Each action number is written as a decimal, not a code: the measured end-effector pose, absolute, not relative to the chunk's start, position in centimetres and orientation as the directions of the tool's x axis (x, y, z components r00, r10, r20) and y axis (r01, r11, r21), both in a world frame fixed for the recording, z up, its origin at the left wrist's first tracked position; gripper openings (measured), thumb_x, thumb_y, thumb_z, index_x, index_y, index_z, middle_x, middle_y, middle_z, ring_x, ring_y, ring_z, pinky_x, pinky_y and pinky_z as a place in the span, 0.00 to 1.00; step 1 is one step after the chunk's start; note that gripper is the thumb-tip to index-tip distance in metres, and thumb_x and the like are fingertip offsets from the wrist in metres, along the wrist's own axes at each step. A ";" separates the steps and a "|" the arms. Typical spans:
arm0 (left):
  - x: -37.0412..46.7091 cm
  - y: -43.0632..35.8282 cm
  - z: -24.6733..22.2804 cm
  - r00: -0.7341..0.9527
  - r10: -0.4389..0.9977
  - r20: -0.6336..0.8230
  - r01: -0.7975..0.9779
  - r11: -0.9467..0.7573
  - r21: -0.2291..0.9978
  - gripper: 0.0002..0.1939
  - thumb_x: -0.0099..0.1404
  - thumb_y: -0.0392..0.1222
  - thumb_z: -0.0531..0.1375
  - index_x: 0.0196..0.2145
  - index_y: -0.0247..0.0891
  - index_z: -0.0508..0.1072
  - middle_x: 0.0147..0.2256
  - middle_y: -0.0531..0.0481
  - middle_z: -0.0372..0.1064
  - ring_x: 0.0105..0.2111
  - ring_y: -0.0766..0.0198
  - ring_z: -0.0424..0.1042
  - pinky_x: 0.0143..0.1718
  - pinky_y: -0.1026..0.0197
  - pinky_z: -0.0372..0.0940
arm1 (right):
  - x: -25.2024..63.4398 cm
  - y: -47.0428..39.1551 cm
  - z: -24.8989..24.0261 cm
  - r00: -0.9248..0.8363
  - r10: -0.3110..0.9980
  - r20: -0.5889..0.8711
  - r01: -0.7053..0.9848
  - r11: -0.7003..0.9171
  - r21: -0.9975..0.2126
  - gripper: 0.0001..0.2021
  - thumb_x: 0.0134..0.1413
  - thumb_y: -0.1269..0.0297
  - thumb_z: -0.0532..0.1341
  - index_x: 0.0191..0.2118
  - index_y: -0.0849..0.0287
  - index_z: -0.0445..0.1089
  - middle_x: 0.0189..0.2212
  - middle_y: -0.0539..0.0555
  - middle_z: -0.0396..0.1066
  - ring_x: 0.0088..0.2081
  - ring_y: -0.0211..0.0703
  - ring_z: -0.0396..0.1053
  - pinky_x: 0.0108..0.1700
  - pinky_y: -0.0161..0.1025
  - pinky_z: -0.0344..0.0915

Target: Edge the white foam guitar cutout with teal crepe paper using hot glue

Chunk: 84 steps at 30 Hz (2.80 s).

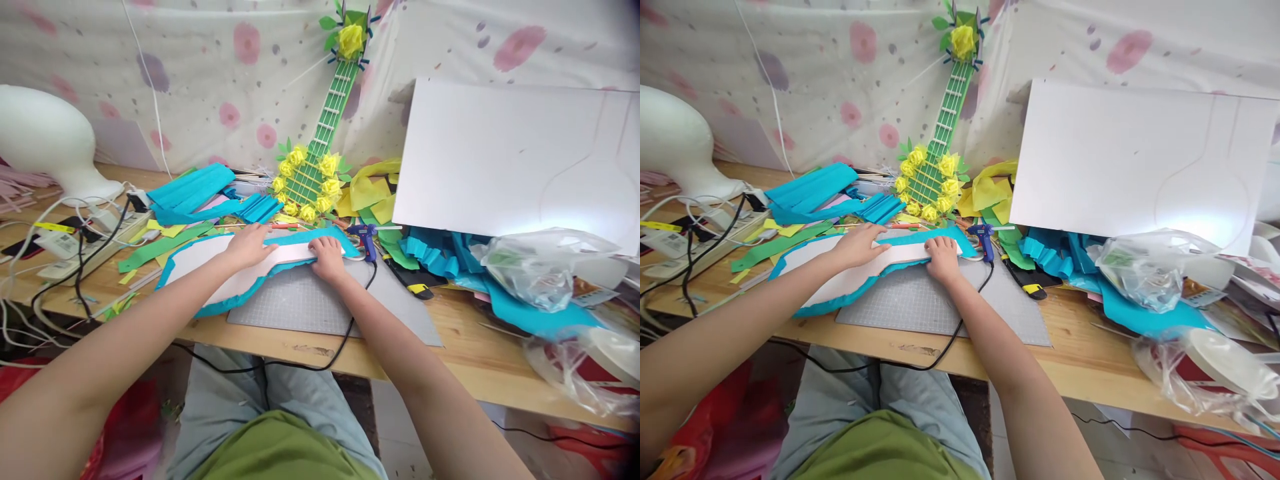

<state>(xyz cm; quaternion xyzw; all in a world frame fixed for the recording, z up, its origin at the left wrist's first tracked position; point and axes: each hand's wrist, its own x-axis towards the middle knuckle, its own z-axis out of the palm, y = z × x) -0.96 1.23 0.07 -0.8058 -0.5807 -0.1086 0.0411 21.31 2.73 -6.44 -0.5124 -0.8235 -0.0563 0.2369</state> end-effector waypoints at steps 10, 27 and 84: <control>-1.4 1.3 -1.0 0.275 0.957 0.090 0.943 -0.287 0.171 0.28 0.59 0.54 0.53 0.53 0.36 0.63 0.53 0.43 0.62 0.54 0.52 0.59 0.53 0.54 0.56 | 29.7 0.8 -6.3 0.230 0.839 0.493 0.761 0.160 -0.629 0.15 0.54 0.51 0.51 0.29 0.58 0.64 0.26 0.53 0.67 0.30 0.42 0.64 0.35 0.40 0.61; -1.4 2.0 -2.0 0.310 0.942 0.129 0.935 -0.327 0.140 0.21 0.55 0.46 0.57 0.47 0.38 0.68 0.46 0.45 0.68 0.48 0.53 0.64 0.47 0.56 0.61 | 31.8 6.1 -8.0 0.420 0.863 0.279 0.726 -0.135 -0.674 0.17 0.45 0.60 0.58 0.40 0.65 0.65 0.39 0.64 0.68 0.43 0.54 0.65 0.46 0.47 0.59; -9.5 0.5 -4.1 0.222 0.961 0.164 0.965 -0.240 0.100 0.25 0.67 0.47 0.41 0.58 0.39 0.59 0.61 0.47 0.49 0.62 0.61 0.45 0.62 0.52 0.39 | 17.2 -0.8 -6.6 -0.346 0.937 -0.054 0.257 0.039 -0.966 0.22 0.44 0.43 0.59 0.22 0.61 0.66 0.11 0.46 0.59 0.14 0.31 0.55 0.18 0.32 0.53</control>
